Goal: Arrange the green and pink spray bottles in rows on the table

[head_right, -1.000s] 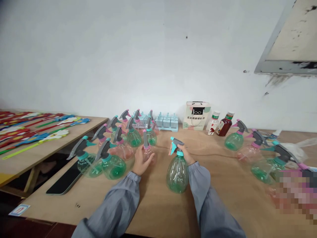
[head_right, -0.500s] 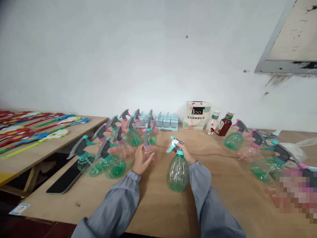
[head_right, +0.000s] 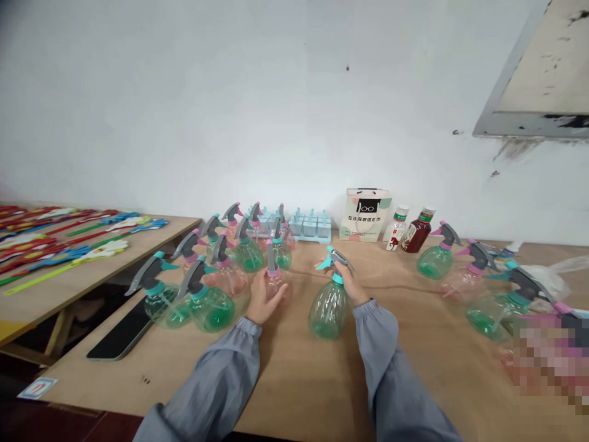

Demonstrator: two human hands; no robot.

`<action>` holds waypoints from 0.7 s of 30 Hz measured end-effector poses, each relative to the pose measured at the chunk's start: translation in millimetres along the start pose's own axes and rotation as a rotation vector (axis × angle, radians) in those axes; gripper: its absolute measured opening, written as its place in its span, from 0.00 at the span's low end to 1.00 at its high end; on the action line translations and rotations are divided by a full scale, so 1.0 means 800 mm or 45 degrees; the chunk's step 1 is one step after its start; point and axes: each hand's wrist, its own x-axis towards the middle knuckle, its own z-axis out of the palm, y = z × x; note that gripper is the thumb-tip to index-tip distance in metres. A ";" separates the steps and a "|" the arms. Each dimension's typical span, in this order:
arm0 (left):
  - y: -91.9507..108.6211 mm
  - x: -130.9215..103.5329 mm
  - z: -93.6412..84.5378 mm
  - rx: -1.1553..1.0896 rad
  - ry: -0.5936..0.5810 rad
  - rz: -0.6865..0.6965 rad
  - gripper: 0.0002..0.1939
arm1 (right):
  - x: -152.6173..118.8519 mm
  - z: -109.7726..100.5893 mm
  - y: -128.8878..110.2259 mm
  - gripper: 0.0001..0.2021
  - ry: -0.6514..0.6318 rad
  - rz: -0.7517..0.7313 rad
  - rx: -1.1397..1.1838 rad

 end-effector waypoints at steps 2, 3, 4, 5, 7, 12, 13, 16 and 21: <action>-0.001 0.000 0.000 0.000 0.011 0.019 0.30 | 0.002 -0.016 -0.003 0.25 0.159 -0.002 -0.135; -0.001 0.001 0.001 0.003 0.016 0.026 0.30 | 0.003 -0.027 -0.005 0.24 0.260 -0.004 -0.198; -0.001 0.001 0.001 0.008 0.020 0.029 0.30 | 0.003 -0.040 -0.007 0.24 0.358 -0.010 -0.261; -0.002 0.001 0.001 0.014 0.023 0.031 0.30 | 0.002 -0.053 -0.009 0.23 0.443 -0.022 -0.327; -0.002 0.001 0.002 0.023 0.027 0.038 0.30 | -0.001 -0.079 -0.012 0.22 0.554 -0.068 -0.469; -0.002 0.000 0.003 0.042 0.021 0.040 0.30 | -0.009 -0.124 -0.010 0.23 0.673 -0.164 -0.671; -0.002 0.000 0.003 0.050 0.014 0.039 0.30 | -0.010 -0.128 -0.007 0.23 0.678 -0.178 -0.681; -0.001 -0.001 0.002 0.073 -0.017 0.042 0.30 | -0.015 -0.131 0.013 0.25 0.596 -0.229 -0.725; 0.001 -0.002 0.002 0.082 -0.041 0.051 0.30 | -0.033 -0.132 0.074 0.43 0.680 -0.184 -0.862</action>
